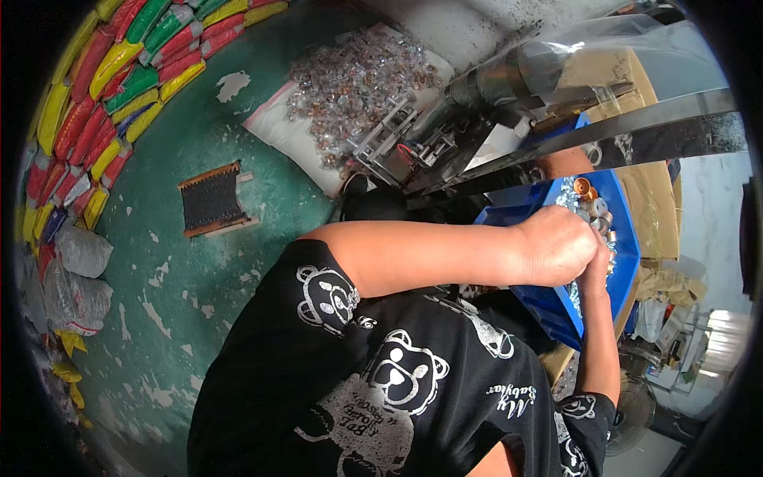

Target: The person transfers metal bushings between cardboard boxes and a blue plastic bin filled with screws, then arranges the bushings in rows inside the cardboard boxes by hand.

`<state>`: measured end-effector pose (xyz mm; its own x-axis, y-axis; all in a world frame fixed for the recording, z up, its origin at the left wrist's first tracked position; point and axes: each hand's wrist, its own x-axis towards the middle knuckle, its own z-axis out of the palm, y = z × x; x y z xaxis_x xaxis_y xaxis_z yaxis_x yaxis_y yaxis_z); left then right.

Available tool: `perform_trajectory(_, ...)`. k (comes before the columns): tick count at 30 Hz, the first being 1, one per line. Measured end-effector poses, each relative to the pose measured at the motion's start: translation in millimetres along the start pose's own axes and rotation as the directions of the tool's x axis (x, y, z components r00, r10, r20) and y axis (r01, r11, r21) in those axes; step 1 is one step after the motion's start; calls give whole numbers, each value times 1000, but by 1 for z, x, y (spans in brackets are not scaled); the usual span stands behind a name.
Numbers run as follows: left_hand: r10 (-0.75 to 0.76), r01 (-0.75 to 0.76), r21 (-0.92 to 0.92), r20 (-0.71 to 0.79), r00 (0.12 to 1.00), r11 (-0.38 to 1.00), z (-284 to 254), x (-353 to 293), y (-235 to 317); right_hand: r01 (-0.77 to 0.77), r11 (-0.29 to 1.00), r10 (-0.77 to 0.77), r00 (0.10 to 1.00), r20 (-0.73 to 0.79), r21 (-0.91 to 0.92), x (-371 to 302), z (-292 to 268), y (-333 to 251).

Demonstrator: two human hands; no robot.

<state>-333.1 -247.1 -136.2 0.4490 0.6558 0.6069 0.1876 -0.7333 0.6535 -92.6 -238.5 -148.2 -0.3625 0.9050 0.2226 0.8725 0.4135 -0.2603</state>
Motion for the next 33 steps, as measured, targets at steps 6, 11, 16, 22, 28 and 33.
perform_trajectory(6, -12, 12, 19, 16, 1000, 1000, 1, 0, 1, 12, 1000, -12, 999, -45, 3, 1, -4, 8)
perform_trajectory(11, 0, -1, 40, 31, 1000, 999, -2, -2, 1, 1, 1000, 1, 991, -131, 12, -3, -20, 16)
perform_trajectory(16, 13, -16, 25, 95, 995, 1000, -4, 1, -3, -359, 855, 399, 916, -34, 373, 15, -53, -16)
perform_trajectory(22, -77, 40, 169, 220, 972, 985, -3, 10, 2, -210, 828, 275, 960, -50, 520, 127, -36, -42)
perform_trajectory(28, -127, 64, 278, 215, 968, 959, -3, 12, 15, -47, 494, 252, 963, -92, 868, 176, -20, -32)
perform_trajectory(33, -106, 46, 306, 181, 978, 951, 6, 14, 26, -160, 551, 386, 919, -80, 819, 20, -66, -2)
